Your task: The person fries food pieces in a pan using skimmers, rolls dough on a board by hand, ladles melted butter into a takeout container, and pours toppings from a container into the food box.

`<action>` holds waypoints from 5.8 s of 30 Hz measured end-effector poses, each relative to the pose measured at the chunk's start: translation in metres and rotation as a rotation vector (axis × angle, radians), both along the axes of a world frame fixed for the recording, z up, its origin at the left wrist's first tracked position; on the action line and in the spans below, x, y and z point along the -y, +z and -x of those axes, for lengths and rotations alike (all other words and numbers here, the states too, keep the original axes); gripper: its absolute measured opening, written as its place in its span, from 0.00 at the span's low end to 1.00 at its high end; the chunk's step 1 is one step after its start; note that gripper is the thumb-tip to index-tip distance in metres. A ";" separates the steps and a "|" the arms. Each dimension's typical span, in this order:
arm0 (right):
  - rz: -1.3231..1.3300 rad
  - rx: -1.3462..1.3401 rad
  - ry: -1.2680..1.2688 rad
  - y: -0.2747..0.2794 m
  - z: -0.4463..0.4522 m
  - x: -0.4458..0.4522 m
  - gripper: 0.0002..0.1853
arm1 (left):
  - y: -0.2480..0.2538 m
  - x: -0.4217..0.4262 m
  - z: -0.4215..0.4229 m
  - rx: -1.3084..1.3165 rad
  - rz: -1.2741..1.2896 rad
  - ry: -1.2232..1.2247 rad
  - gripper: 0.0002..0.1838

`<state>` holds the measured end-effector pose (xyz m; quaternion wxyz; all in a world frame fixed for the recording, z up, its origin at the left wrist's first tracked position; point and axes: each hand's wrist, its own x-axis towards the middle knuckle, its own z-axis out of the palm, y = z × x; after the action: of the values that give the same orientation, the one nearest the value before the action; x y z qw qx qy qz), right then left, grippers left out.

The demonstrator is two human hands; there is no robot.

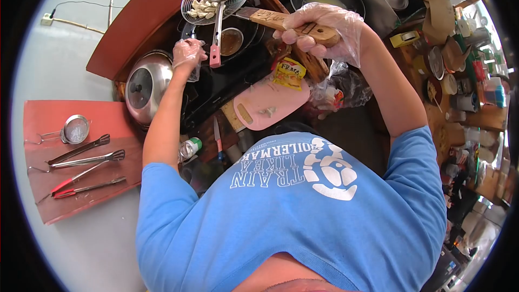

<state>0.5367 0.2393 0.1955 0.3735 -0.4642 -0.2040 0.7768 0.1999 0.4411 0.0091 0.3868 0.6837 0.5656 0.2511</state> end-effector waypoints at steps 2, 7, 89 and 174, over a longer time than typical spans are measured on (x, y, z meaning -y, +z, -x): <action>0.015 -0.014 0.001 0.000 -0.002 -0.001 0.17 | 0.003 -0.011 0.009 -0.079 -0.011 0.020 0.22; -0.031 0.017 -0.013 0.002 -0.004 0.001 0.17 | -0.014 -0.057 0.025 -0.546 -0.258 -0.007 0.21; 0.056 0.096 0.060 -0.023 -0.012 -0.026 0.15 | -0.016 -0.002 0.041 0.225 0.001 -0.055 0.15; 0.033 0.093 -0.035 -0.016 -0.011 -0.002 0.16 | 0.043 -0.039 0.045 0.014 -0.215 -0.196 0.21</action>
<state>0.5476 0.2411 0.1793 0.3693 -0.5095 -0.2002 0.7509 0.1553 0.4803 0.0523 0.3377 0.7714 0.4634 0.2760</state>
